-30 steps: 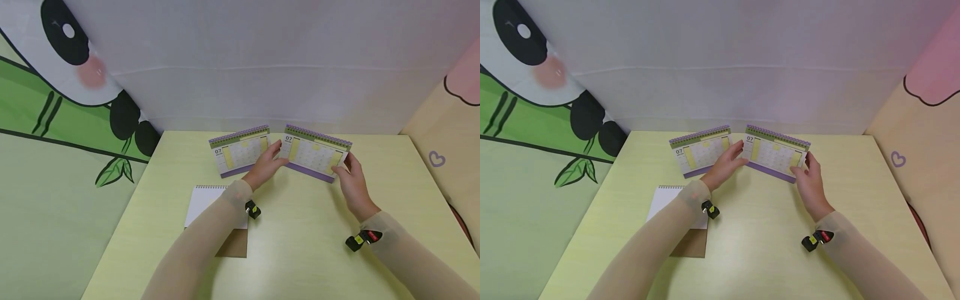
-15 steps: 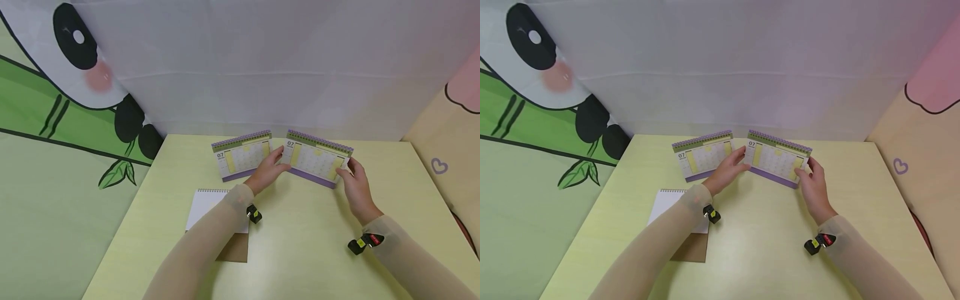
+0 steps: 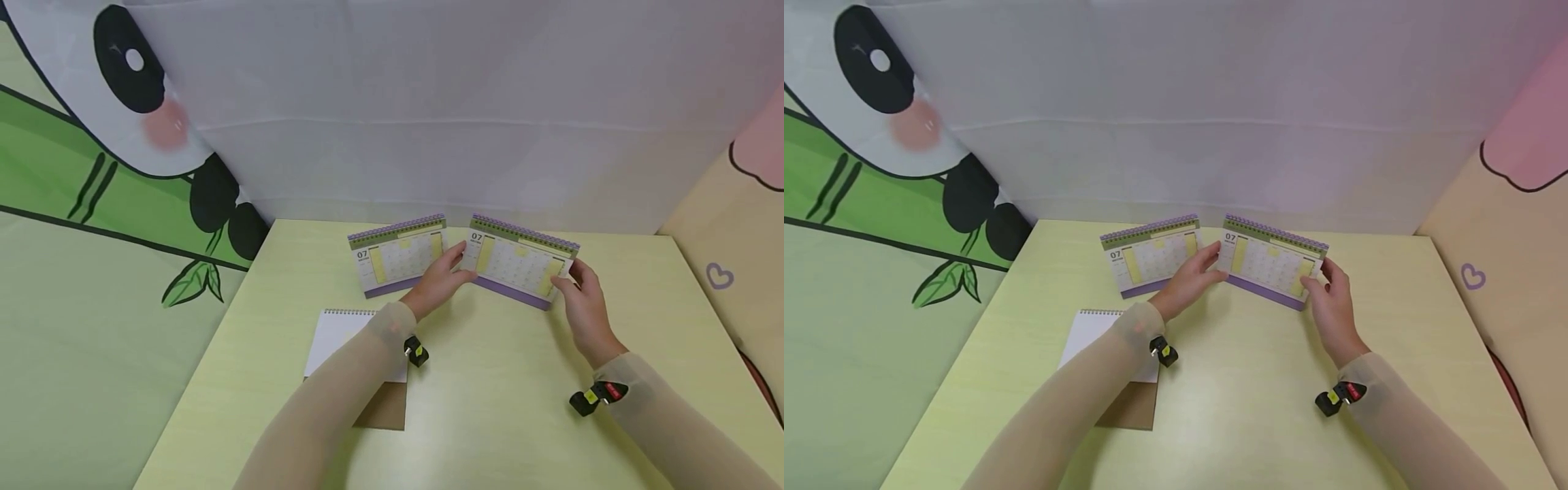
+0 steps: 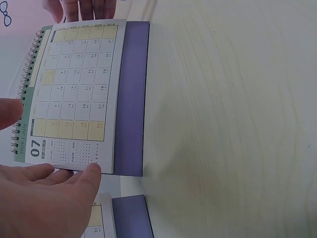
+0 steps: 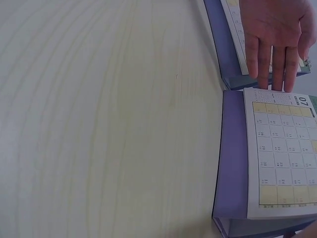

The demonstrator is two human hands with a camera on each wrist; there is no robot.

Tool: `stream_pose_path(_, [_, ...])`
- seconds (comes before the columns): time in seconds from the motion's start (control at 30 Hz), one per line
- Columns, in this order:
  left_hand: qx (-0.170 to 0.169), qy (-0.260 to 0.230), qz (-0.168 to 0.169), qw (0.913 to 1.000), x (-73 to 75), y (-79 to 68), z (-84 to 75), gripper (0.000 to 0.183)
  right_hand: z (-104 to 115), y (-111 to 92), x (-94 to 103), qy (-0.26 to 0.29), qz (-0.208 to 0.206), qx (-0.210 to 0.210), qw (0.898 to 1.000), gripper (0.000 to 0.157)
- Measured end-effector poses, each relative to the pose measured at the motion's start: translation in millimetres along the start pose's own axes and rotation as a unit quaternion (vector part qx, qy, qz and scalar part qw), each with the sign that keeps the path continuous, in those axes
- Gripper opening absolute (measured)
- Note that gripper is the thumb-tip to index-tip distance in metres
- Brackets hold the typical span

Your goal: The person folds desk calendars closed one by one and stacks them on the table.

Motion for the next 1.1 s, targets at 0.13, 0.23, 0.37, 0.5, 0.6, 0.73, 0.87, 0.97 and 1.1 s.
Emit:
stream_pose_path(0.13, [0.000, -0.002, 0.002, 1.0000, -0.9, 0.7, 0.0, 0.084, 1.4, 0.8, 1.5, -0.007, -0.003, 0.001, 1.000, 0.078])
stream_pose_path(0.23, [0.001, -0.002, 0.004, 1.0000, -1.2, 0.9, -0.4, 0.081, 2.6, 1.5, 2.5, -0.011, -0.003, 0.002, 1.000, 0.077])
stream_pose_path(0.37, [0.001, -0.001, 0.004, 1.0000, -0.3, 0.8, 0.4, 0.076, 2.6, 3.1, 1.8, -0.009, -0.005, 0.011, 1.000, 0.075])
stream_pose_path(0.5, [0.001, 0.003, 0.006, 1.0000, 2.0, -0.4, 2.0, 0.081, 2.2, 4.0, 0.2, -0.004, -0.001, 0.033, 0.999, 0.073])
stream_pose_path(0.6, [-0.002, 0.002, 0.007, 1.0000, 2.7, -0.9, 2.5, 0.085, 2.2, 3.3, -0.3, -0.001, 0.001, 0.039, 0.999, 0.072])
stream_pose_path(0.73, [-0.009, -0.006, 0.012, 0.9999, 2.2, -0.9, 2.5, 0.085, 3.0, 2.1, 0.7, -0.005, 0.003, 0.039, 0.999, 0.073])
stream_pose_path(0.87, [-0.019, -0.013, 0.014, 0.9996, 1.5, -0.9, 2.1, 0.083, 4.2, 2.1, 2.1, -0.011, 0.007, 0.049, 0.999, 0.072])
stream_pose_path(0.97, [-0.023, -0.015, 0.013, 0.9995, 0.5, -0.5, 2.9, 0.083, 4.5, 2.6, 2.3, -0.017, 0.014, 0.058, 0.998, 0.070])
stream_pose_path(1.1, [-0.023, -0.015, 0.013, 0.9995, -1.0, -0.3, 4.7, 0.083, 4.9, 3.2, 2.5, -0.024, 0.015, 0.065, 0.998, 0.070])
Point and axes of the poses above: each hand's wrist, its own y-axis towards the middle knuckle, its own x-axis out of the back of the hand, z = x × y, the point moved 1 cm from there along y, towards the middle knuckle, and after that the axes turned 15 degrees about -z, right-handed, at the moved point
